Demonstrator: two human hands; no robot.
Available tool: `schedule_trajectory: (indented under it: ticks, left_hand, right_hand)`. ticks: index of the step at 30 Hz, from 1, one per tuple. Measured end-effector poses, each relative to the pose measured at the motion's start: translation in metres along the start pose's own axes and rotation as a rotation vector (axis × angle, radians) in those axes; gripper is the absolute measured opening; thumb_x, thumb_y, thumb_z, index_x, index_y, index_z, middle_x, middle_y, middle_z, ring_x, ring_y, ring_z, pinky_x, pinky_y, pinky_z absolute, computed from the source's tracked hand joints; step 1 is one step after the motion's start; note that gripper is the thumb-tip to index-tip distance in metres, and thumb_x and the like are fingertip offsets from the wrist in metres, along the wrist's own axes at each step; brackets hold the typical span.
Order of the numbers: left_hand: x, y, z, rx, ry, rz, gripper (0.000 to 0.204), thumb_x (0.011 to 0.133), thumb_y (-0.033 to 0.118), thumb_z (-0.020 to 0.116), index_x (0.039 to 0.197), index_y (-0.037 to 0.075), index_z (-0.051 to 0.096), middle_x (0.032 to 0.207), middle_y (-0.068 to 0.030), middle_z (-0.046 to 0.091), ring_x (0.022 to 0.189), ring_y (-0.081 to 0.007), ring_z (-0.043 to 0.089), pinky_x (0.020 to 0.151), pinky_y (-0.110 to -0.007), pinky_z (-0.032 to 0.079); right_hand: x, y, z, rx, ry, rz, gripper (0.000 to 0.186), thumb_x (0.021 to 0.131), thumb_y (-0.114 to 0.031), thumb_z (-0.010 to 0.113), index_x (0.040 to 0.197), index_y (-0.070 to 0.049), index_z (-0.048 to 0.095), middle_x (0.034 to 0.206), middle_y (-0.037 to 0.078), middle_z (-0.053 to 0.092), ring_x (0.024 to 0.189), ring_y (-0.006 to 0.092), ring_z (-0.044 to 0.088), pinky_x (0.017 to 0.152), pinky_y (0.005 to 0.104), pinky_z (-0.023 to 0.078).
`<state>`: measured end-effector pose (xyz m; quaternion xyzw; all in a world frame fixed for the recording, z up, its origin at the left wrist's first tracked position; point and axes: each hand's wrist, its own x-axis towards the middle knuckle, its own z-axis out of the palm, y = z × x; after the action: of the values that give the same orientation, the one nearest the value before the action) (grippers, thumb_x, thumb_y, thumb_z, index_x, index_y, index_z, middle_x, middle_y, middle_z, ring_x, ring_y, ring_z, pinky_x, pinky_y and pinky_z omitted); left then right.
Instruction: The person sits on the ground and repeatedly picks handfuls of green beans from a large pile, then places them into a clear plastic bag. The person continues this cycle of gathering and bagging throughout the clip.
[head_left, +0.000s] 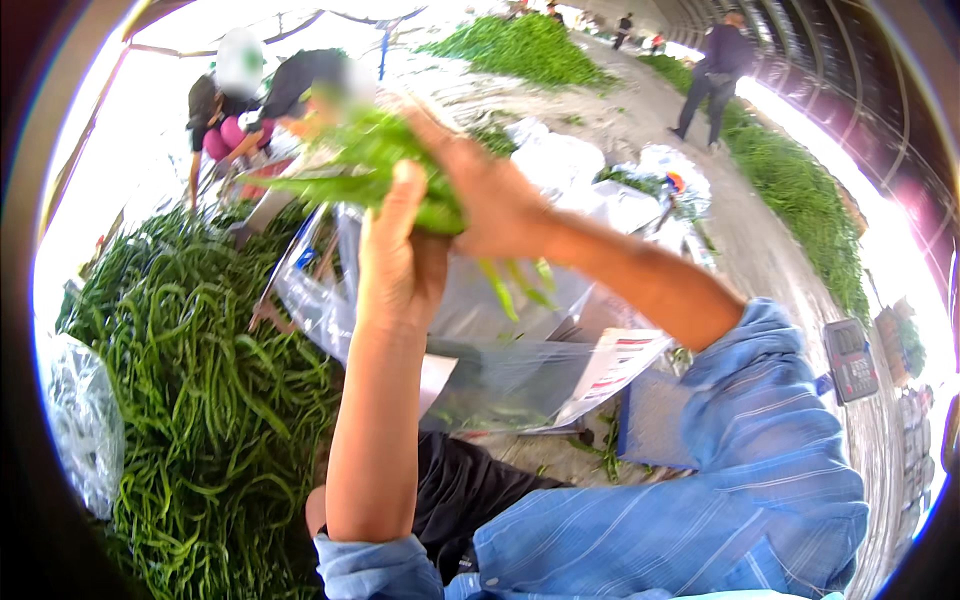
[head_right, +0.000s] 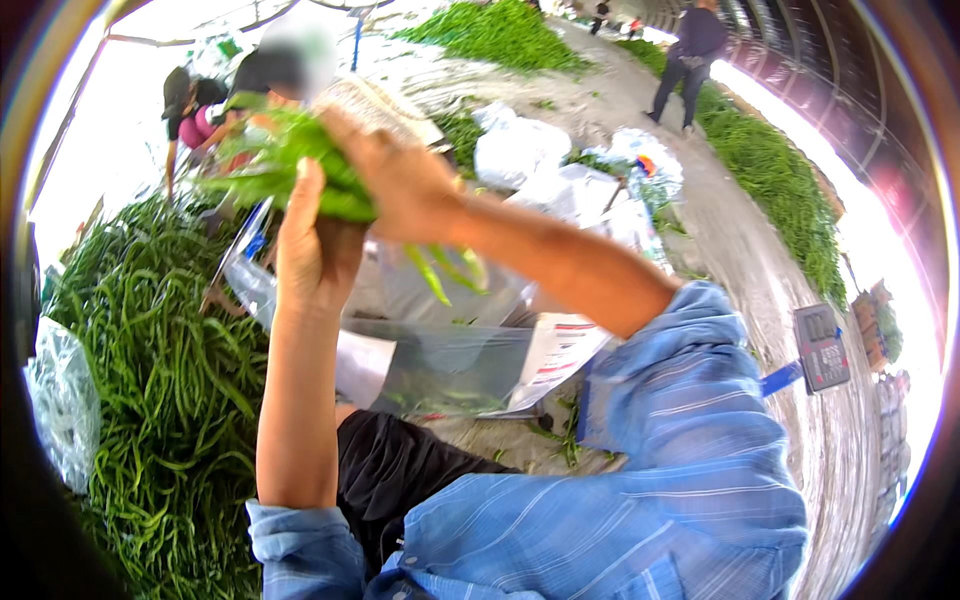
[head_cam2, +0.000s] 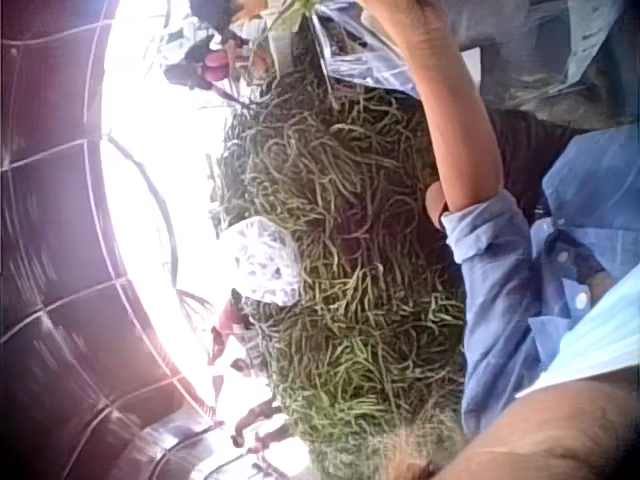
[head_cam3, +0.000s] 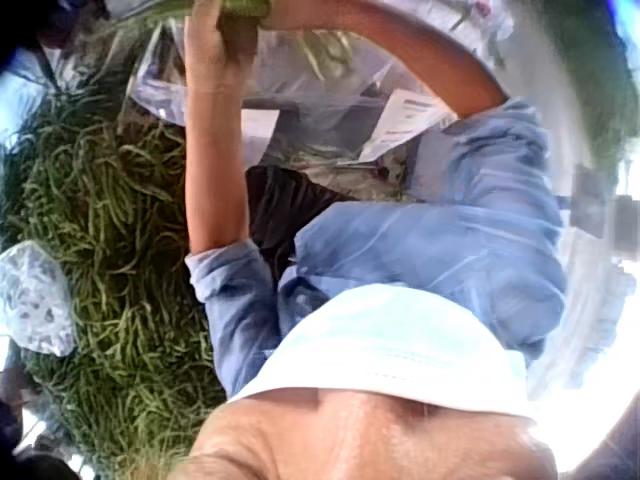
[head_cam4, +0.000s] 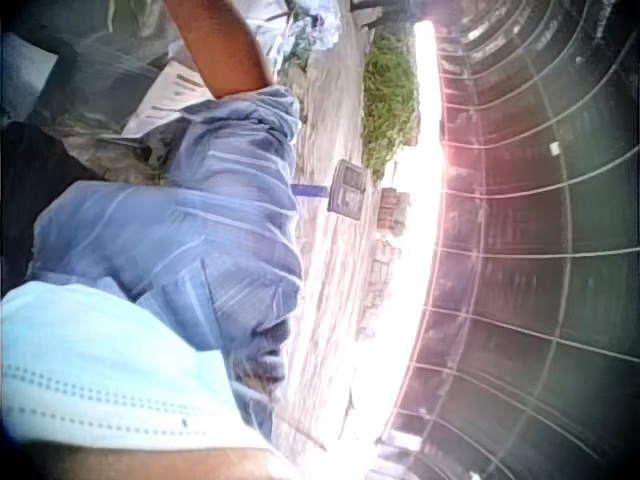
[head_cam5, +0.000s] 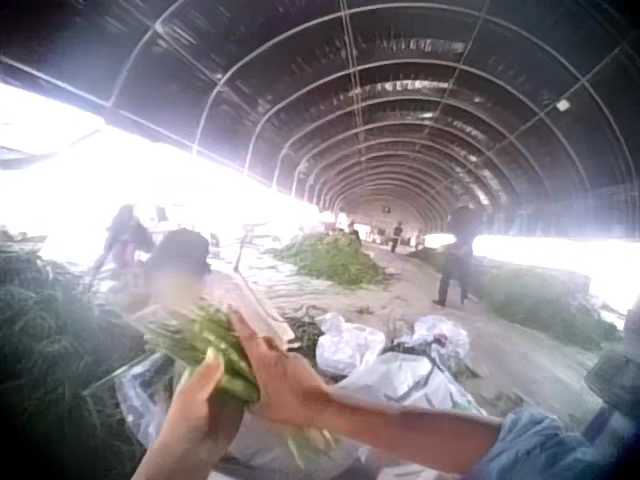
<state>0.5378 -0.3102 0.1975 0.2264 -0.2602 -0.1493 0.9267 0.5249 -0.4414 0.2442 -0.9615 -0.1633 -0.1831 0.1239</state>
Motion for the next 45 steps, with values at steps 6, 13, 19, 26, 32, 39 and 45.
schedule_trajectory:
  ticks: [6,13,19,26,32,39,45]
  left_hand:
    - [0.001,0.015,-0.060,1.327,-0.109,0.046,0.067,0.083,0.042,0.074,0.127,-0.001,0.047,0.117,-0.0157,0.060,0.113,-0.0306,0.056,0.095,-0.042,0.044]
    - [-0.011,0.028,-0.089,1.992,-0.662,-0.490,0.079,0.069,0.039,0.082,0.133,0.005,0.052,0.117,-0.0185,0.064,0.102,-0.0354,0.064,0.090,-0.043,0.048]
    - [-0.022,0.027,-0.117,2.065,-0.689,-0.489,0.076,0.062,0.025,0.085,0.130,0.008,0.056,0.109,-0.0142,0.066,0.108,-0.0285,0.060,0.085,-0.039,0.049]
    - [-0.024,-0.013,-0.127,2.176,-0.960,-0.415,0.082,0.061,0.043,0.084,0.129,0.009,0.053,0.109,-0.0106,0.066,0.111,-0.0289,0.059,0.092,-0.042,0.047]
    - [-0.029,-0.027,-0.127,2.030,-1.053,-0.883,0.045,0.073,0.026,0.079,0.113,0.014,0.064,0.107,-0.0071,0.069,0.103,-0.0286,0.063,0.084,-0.043,0.051]
    - [-0.056,0.004,-0.108,2.209,-1.067,-0.784,0.013,0.078,0.007,0.065,0.088,0.013,0.071,0.095,-0.0089,0.071,0.089,-0.0313,0.066,0.071,-0.042,0.053]
    - [-0.078,0.019,-0.106,2.372,-0.982,-0.413,0.017,0.078,0.016,0.070,0.094,0.016,0.076,0.099,-0.0008,0.072,0.094,-0.0222,0.068,0.077,-0.034,0.051]
  right_hand:
    - [0.005,0.102,-0.017,1.051,-0.301,0.294,0.067,0.069,-0.017,0.076,0.128,-0.003,0.050,0.108,0.010,0.059,0.091,0.0170,0.060,0.080,0.0317,0.051]
    - [-0.001,0.134,-0.004,1.373,-0.496,0.331,0.074,0.063,-0.021,0.076,0.130,-0.005,0.049,0.108,0.006,0.053,0.081,0.0133,0.052,0.077,0.0287,0.050]
    - [-0.007,0.157,0.008,1.249,-0.864,0.342,0.060,0.064,-0.020,0.076,0.118,-0.003,0.055,0.106,0.010,0.056,0.076,0.0185,0.057,0.071,0.0352,0.050]
    - [-0.012,0.181,0.028,0.130,-1.225,0.269,0.098,0.050,-0.010,0.079,0.139,-0.003,0.039,0.121,0.011,0.055,0.113,0.0214,0.050,0.101,0.0345,0.039]
    - [-0.026,0.168,0.000,0.425,-1.089,0.367,0.088,0.048,-0.016,0.082,0.126,0.000,0.047,0.102,0.009,0.059,0.091,0.0202,0.057,0.081,0.0313,0.046]
    - [-0.021,0.122,0.008,0.486,-1.192,0.658,0.083,0.052,-0.008,0.080,0.128,0.001,0.048,0.092,0.010,0.062,0.071,0.0162,0.061,0.064,0.0293,0.053]
    - [-0.035,0.082,0.147,0.098,-1.359,0.296,0.095,0.058,-0.009,0.078,0.142,-0.004,0.034,0.103,0.016,0.064,0.090,0.0249,0.064,0.079,0.0369,0.052]
